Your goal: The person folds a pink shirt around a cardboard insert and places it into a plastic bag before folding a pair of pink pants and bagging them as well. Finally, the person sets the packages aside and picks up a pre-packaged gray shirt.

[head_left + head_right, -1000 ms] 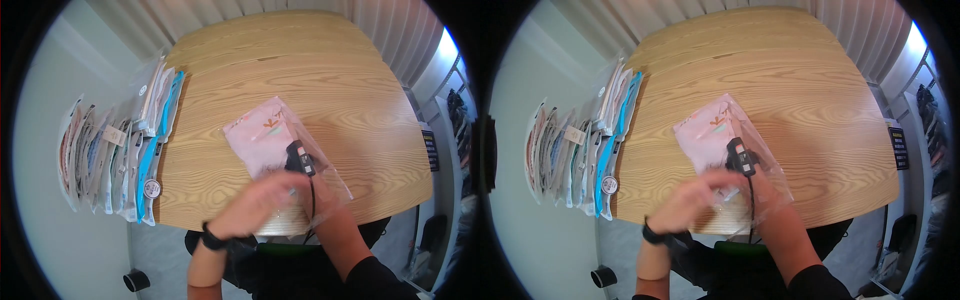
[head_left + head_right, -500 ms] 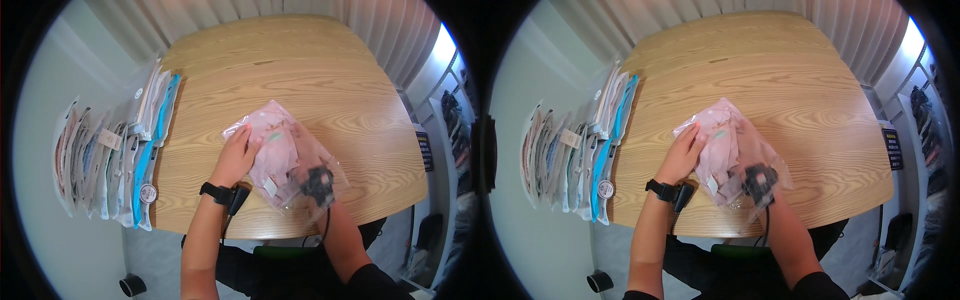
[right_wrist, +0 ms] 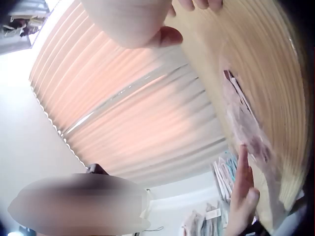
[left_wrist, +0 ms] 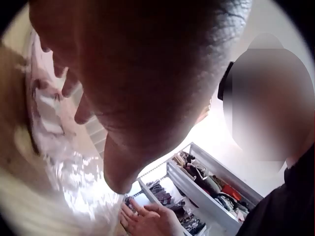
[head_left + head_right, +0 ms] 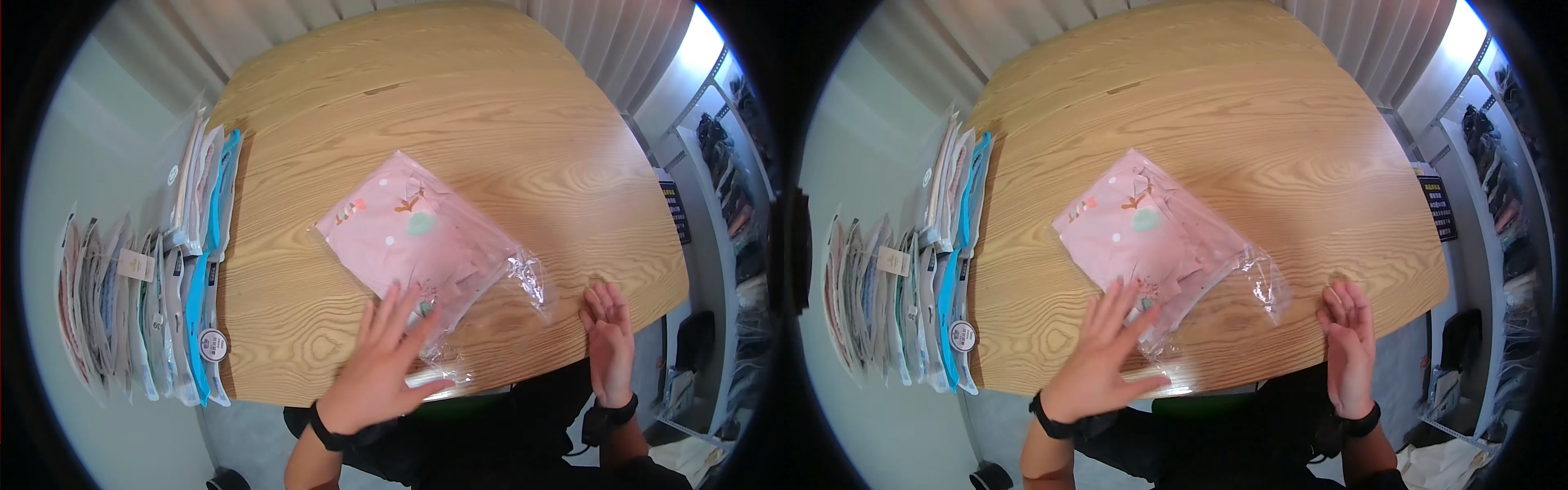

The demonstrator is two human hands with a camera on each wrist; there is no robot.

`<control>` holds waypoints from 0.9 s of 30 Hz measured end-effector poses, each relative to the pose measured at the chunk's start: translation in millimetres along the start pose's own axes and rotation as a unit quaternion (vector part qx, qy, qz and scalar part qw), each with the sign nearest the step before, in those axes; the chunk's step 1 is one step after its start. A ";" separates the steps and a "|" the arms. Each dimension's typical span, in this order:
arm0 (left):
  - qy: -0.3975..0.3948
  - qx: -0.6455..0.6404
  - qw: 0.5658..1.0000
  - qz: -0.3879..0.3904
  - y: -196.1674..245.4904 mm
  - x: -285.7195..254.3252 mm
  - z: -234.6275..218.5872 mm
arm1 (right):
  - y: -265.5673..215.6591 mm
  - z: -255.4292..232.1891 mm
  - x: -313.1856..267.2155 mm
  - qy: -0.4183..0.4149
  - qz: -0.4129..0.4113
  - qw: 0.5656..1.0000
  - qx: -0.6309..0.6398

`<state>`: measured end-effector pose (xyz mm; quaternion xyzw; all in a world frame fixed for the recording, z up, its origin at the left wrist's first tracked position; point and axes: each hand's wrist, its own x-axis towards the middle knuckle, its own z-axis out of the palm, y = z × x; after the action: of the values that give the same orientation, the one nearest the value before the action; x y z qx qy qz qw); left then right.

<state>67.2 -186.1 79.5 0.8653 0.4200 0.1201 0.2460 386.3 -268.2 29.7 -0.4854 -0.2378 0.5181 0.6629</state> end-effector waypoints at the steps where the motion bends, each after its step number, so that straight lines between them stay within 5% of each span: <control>1: -0.035 -0.008 0.999 0.003 4.3 -7.0 6.4 | -2.3 3.1 5.2 -0.009 -0.023 0.997 -0.073; 5: -0.077 0.055 0.995 0.011 14.7 -28.9 37.6 | -8.0 17.1 27.7 -0.152 -0.012 0.957 -0.246; 7: -0.048 0.061 0.997 -0.003 18.4 -40.6 54.7 | -11.6 24.1 32.4 -0.185 -0.025 0.943 -0.274; 9: 0.006 0.127 0.992 0.027 15.0 -52.7 69.8 | -25.1 31.9 32.4 -0.239 -0.084 0.855 -0.452; 12: 0.062 0.064 0.996 0.020 13.6 -65.8 76.3 | -31.5 27.9 30.4 -0.238 -0.076 0.856 -0.453; 16: 0.094 0.022 0.995 0.034 16.9 -68.3 71.2 | -29.1 10.4 23.6 -0.249 -0.087 0.859 -0.439; 21: 0.149 -0.014 0.980 0.127 31.5 -59.1 53.2 | -10.2 -29.3 27.2 -0.207 -0.021 0.943 -0.259; 24: 0.211 -0.064 0.961 0.167 64.4 -51.9 13.4 | -7.2 -32.5 24.9 -0.230 -0.064 0.965 -0.110; 27: 0.303 -0.078 0.923 0.226 93.6 -37.4 -30.5 | -12.2 -4.1 11.5 -0.319 -0.128 0.938 -0.046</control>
<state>93.9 -254.8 154.7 0.8378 0.2568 0.4610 0.1398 399.3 -259.2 36.7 -0.2903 -0.5206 0.5444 0.5901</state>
